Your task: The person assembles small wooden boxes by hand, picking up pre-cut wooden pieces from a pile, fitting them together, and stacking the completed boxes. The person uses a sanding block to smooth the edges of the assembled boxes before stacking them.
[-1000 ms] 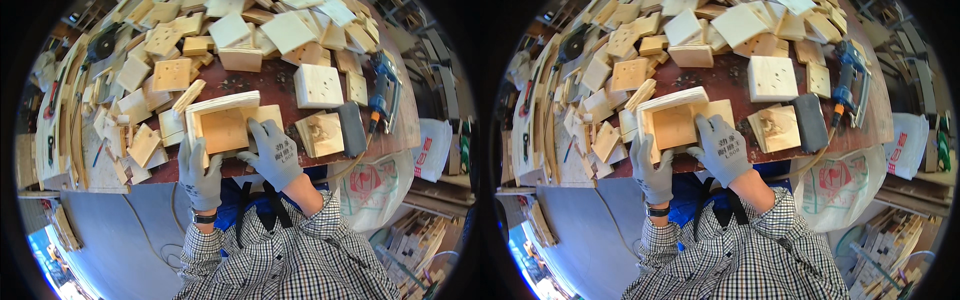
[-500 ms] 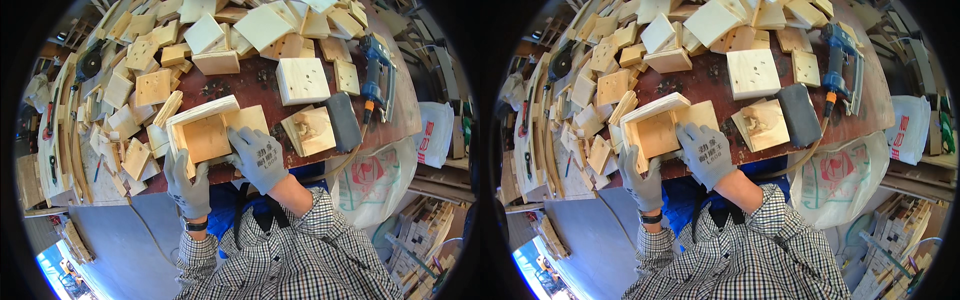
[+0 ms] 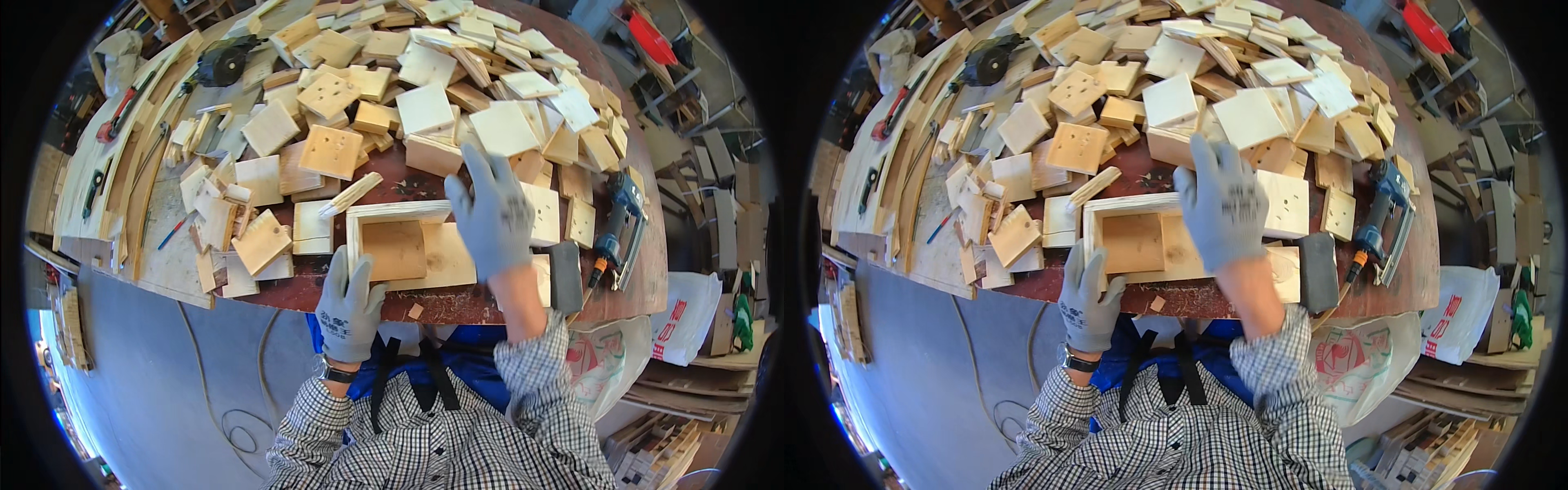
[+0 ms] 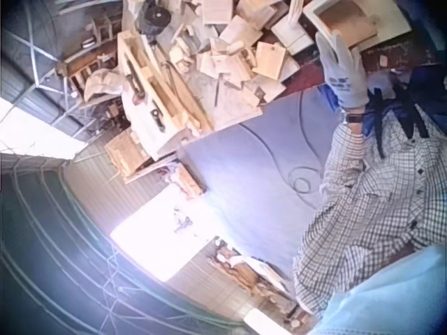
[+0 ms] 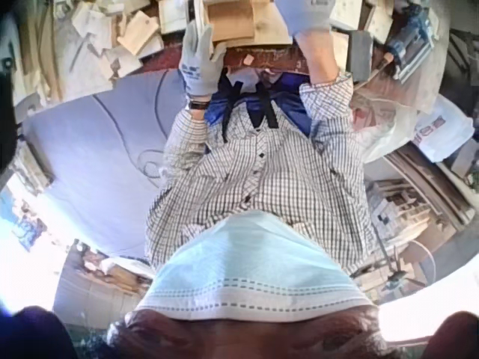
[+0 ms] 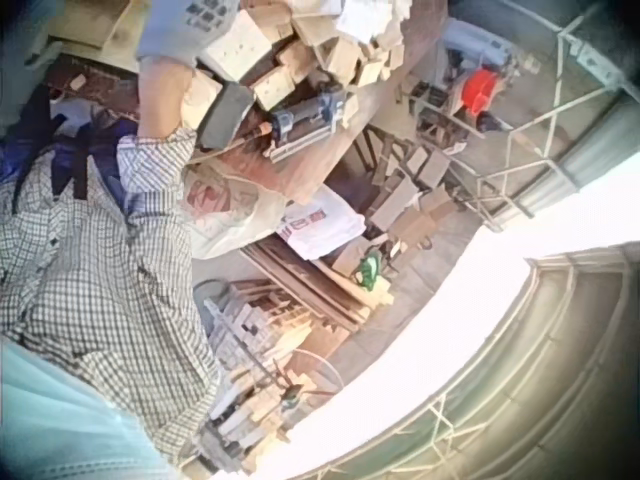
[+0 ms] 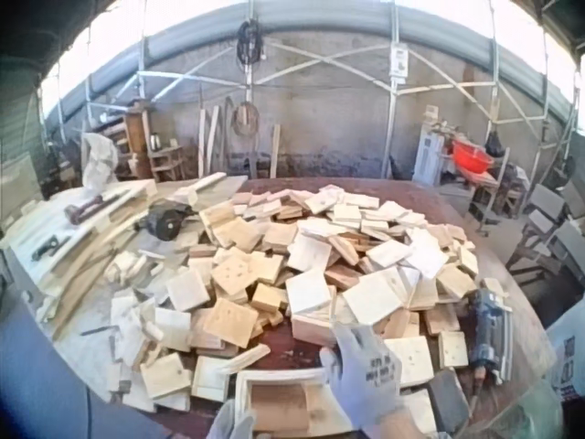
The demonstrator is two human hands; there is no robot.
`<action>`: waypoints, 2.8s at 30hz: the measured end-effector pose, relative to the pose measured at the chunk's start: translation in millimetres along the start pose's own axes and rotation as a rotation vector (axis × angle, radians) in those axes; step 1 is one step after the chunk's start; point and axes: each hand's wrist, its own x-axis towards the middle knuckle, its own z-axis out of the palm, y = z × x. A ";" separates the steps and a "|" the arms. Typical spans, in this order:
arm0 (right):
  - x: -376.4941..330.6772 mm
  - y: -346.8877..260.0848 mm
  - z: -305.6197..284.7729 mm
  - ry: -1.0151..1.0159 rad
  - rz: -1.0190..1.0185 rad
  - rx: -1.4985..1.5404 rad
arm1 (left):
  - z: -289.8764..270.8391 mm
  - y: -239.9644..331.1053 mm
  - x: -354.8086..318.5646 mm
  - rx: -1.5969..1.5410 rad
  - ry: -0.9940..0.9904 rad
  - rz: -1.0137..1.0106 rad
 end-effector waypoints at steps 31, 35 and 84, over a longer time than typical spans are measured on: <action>-66.6 -16.1 7.5 -0.315 0.473 0.711 | -24.2 6.6 9.9 -0.129 -0.105 -0.036; -94.5 -15.6 11.9 -0.300 0.348 0.597 | -19.0 8.2 8.2 -0.093 -0.098 -0.079; -139.6 61.0 -50.9 -0.341 -0.400 -0.312 | -79.5 -125.9 12.1 0.390 0.012 -0.292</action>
